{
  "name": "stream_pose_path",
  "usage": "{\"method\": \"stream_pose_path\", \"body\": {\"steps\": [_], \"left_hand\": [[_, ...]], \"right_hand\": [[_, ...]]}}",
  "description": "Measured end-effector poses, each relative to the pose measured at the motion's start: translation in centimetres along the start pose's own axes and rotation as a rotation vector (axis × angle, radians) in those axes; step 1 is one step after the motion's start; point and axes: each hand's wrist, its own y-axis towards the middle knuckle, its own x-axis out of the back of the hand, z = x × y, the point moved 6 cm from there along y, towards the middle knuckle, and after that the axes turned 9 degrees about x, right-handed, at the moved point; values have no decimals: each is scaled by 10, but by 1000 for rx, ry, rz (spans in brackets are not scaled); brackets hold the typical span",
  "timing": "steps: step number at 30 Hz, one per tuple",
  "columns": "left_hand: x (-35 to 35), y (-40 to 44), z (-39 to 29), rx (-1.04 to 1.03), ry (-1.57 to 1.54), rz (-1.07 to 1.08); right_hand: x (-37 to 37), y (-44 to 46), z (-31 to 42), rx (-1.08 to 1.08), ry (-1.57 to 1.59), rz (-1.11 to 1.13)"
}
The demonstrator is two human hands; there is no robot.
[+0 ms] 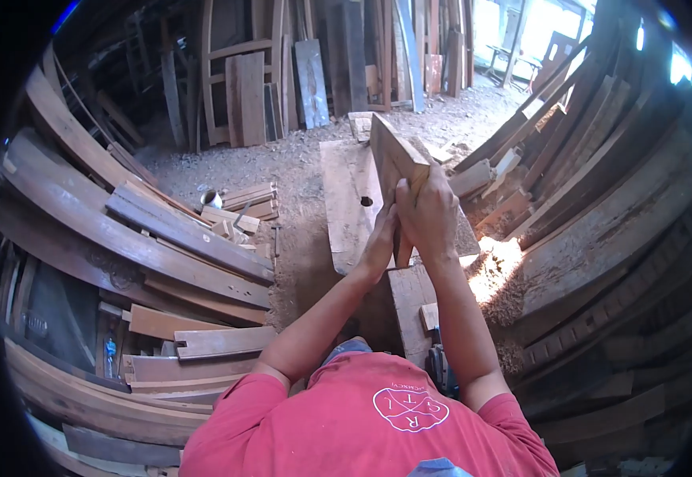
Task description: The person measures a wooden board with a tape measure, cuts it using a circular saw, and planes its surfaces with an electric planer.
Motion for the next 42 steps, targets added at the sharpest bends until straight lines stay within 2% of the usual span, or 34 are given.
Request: {"method": "stream_pose_path", "body": {"steps": [5, 17, 23, 24, 25, 27, 29, 31, 33, 36, 38, 39, 40, 42], "left_hand": [[3, 14, 2, 14, 37, -7], [1, 21, -8, -6, -16, 25], [8, -2, -7, 15, 22, 59], [9, -19, -2, -55, 216, 134], [4, -34, 8, -128, 410, 211], [-3, -61, 65, 8, 390, 342], [-6, -91, 120, 39, 527, 274], [-5, -99, 179, 59, 788, 102], [-11, -111, 243, 127, 719, 104], [-27, -133, 281, 258, 593, 108], [-35, -131, 295, 221, 654, 107], [-39, -131, 303, 194, 705, 84], [-41, -130, 311, 209, 697, 90], [-45, -130, 316, 123, 802, 44]], "right_hand": [[4, 14, 5, -63, 26, 50], [0, 26, -10, 66, -27, -58], [11, 6, -7, -18, 1, 10], [14, -8, -6, -32, -38, 70], [17, -24, -7, -51, -78, 128], [14, -73, -26, -171, -155, 298], [6, -133, -45, -247, -217, 454], [-11, -204, -69, -342, -274, 575], [-23, -256, -95, -417, -307, 630], [-10, -307, -114, -538, -239, 745], [23, -303, -111, -352, -193, 496], [46, -295, -105, -340, -330, 466], [57, -311, -113, -350, -335, 478], [99, -363, -142, -533, -771, 369]]}}
